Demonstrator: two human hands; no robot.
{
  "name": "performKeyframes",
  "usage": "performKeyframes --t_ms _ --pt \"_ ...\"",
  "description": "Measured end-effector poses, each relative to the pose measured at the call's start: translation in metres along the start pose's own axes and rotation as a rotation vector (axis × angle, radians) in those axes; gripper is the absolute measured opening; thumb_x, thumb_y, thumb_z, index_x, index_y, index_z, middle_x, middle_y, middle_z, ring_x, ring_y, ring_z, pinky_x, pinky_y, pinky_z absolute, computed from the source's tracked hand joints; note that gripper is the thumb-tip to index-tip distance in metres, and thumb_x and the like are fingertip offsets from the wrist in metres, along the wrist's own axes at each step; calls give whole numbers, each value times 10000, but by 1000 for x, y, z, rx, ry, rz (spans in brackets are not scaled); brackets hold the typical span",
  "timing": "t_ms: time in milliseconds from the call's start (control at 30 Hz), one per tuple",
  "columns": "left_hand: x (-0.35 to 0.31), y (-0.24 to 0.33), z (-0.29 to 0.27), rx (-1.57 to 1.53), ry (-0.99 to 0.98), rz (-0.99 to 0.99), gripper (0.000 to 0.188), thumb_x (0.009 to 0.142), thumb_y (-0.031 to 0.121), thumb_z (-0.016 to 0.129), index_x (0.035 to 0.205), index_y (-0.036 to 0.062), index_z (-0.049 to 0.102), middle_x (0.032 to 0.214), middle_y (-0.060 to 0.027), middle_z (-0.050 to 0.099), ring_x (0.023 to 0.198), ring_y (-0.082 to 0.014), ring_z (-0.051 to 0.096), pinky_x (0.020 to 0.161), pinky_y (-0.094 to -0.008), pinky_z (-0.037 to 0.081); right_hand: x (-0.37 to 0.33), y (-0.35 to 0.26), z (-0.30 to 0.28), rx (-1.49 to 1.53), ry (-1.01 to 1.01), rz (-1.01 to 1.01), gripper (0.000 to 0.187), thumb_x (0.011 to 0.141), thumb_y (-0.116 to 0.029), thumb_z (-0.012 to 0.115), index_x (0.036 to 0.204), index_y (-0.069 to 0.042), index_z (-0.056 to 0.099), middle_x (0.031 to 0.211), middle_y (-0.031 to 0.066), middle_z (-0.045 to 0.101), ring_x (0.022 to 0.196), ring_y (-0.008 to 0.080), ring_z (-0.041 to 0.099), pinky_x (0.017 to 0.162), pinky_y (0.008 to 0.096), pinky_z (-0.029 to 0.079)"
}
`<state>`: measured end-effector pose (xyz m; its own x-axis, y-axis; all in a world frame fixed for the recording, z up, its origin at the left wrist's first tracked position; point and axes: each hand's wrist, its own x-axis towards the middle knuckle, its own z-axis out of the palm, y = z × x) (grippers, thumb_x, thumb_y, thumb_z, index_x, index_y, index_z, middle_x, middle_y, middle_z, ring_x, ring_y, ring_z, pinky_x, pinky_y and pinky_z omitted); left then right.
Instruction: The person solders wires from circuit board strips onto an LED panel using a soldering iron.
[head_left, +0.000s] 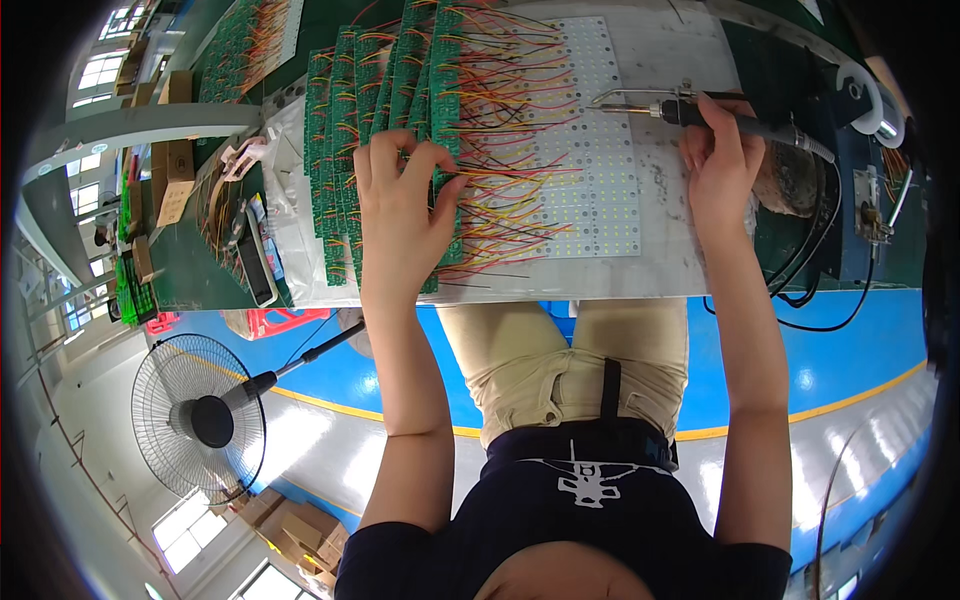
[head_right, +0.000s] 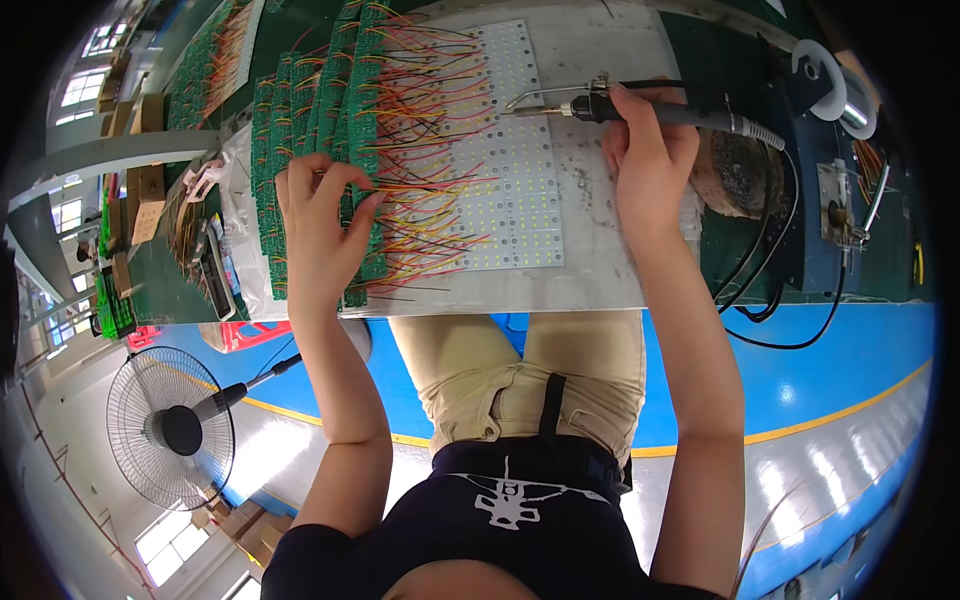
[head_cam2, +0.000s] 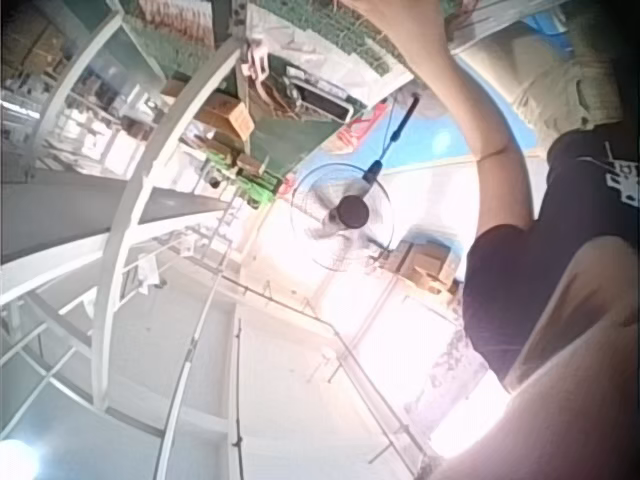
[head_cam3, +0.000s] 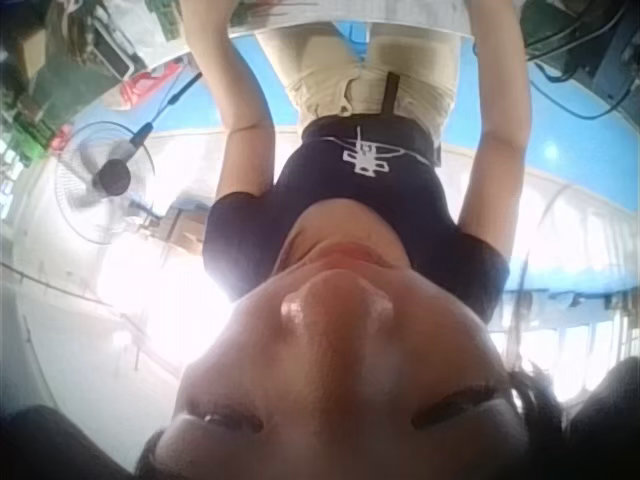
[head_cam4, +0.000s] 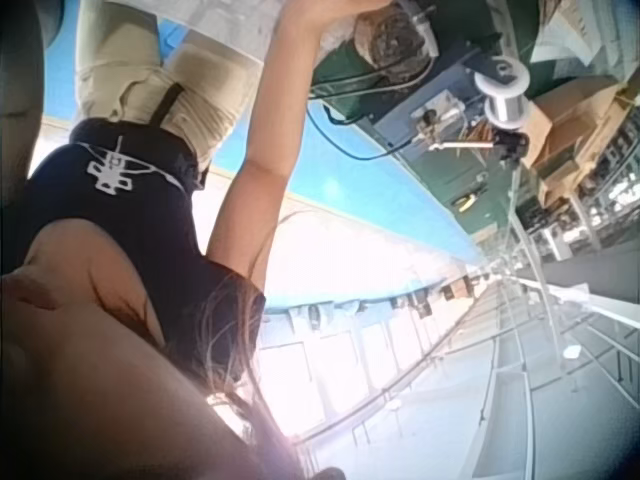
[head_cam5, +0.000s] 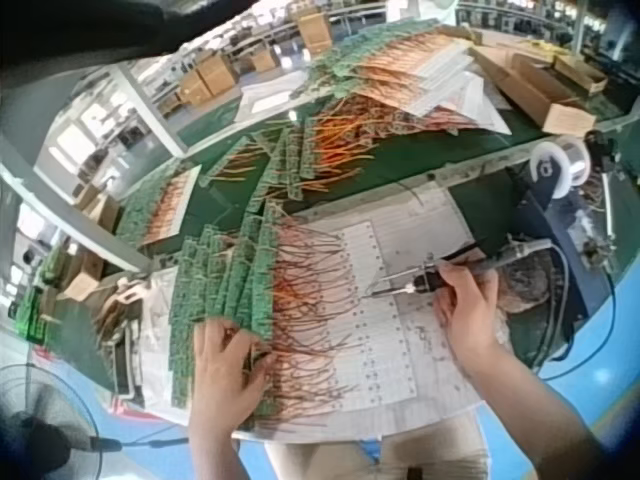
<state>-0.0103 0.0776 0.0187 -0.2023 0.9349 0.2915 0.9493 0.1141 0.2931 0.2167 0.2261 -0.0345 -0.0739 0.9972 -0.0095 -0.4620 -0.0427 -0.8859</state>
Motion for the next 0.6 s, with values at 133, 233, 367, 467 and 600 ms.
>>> performKeyframes --t_ms 133,233,367,467,600 --pt "5 2 5 -36 -41 29 213 709 43 718 878 92 599 999 -84 465 935 -274 438 835 -393 365 -1 -3 4 -33 22 9 83 864 -66 571 808 -50 512 535 -22 352 419 59 291 411 242 232" --pt "9 10 6 -68 -69 74 221 700 46 720 875 88 591 999 -85 458 933 -271 436 842 -395 358 -1 -5 5 -29 27 25 85 865 -66 569 806 -48 511 535 -22 353 419 61 289 412 242 231" --pt "17 24 13 -139 -124 144 200 713 70 711 866 98 587 969 -64 517 948 -258 480 852 -388 338 0 -3 3 -18 22 11 86 866 -67 567 804 -43 512 534 -21 354 420 62 288 414 241 231" --pt "22 27 22 -216 -158 171 178 734 85 705 868 100 591 901 -42 587 891 -230 546 858 -372 325 -1 -3 4 -35 26 18 91 866 -70 568 801 -39 513 531 -19 356 421 62 290 415 242 232" --pt "24 31 28 -323 -210 120 130 781 84 689 878 87 602 807 -23 643 719 -193 600 864 -350 312 -1 -1 4 -32 25 18 91 864 -72 572 803 -32 519 532 -16 369 423 62 301 416 242 238"
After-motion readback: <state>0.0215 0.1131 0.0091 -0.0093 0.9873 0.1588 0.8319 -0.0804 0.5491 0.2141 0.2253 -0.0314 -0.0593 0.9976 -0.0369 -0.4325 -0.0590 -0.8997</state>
